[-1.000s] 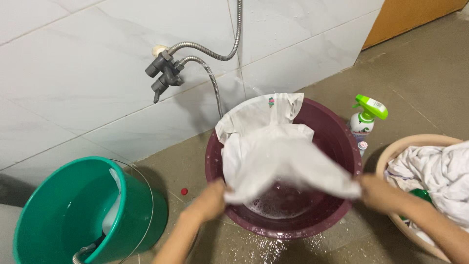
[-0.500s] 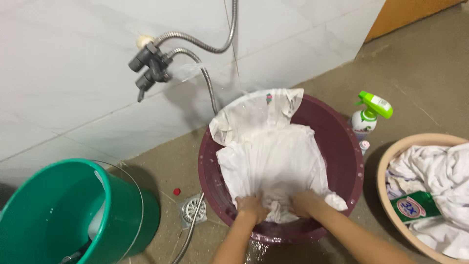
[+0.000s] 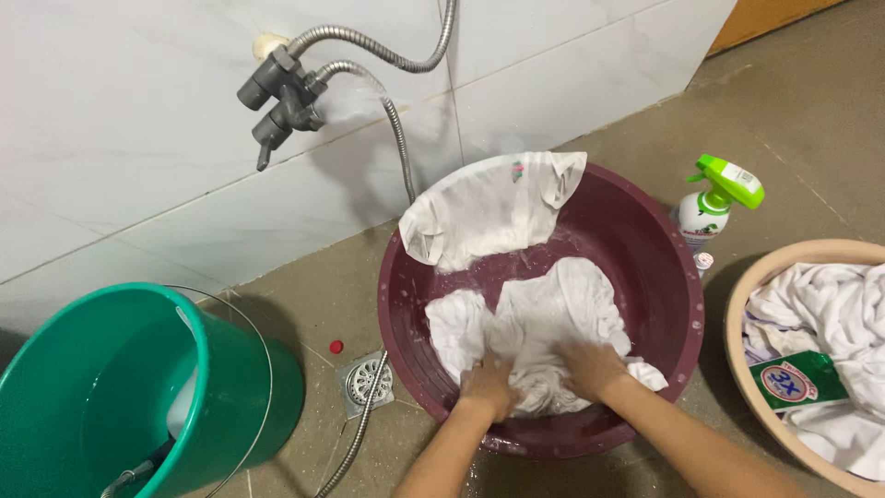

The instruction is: The person hand-washes white clothes in a maroon basin filled with soapy water. They scrub the fabric, rinse it under a shower head, and transfer the washed items to a beige basin.

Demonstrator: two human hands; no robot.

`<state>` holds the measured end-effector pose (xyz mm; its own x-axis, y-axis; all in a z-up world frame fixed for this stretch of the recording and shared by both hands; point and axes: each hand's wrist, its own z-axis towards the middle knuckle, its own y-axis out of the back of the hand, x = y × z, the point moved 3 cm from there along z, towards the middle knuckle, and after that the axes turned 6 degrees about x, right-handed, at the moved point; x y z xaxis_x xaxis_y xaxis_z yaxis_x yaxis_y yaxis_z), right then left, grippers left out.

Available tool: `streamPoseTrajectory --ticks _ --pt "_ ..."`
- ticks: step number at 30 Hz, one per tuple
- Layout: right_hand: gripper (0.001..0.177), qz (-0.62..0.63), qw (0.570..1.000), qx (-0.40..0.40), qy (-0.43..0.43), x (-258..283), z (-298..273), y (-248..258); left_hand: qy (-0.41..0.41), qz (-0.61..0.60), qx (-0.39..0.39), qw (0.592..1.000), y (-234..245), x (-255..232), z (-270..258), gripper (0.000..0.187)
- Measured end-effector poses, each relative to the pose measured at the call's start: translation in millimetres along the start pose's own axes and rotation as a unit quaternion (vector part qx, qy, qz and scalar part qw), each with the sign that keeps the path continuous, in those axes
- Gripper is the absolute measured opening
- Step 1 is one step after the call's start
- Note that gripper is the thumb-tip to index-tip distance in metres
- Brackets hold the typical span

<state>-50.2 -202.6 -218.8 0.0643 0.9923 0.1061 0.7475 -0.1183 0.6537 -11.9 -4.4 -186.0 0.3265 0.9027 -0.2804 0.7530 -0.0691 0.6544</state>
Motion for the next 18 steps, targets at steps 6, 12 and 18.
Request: streamPoseTrajectory --ticks 6,12,18 --pt "0.037 -0.038 0.983 -0.157 0.084 10.8 14.1 9.5 0.007 0.007 -0.022 1.0 -9.2 11.0 22.1 0.035" --pt "0.032 -0.116 0.988 -0.064 -0.082 -34.6 51.8 13.3 0.109 0.083 -0.052 0.989 -7.6 62.5 75.2 0.029" --pt "0.069 -0.024 0.952 -0.299 0.064 -13.7 39.8 33.2 0.044 0.037 -0.176 0.983 10.2 73.6 57.7 0.069"
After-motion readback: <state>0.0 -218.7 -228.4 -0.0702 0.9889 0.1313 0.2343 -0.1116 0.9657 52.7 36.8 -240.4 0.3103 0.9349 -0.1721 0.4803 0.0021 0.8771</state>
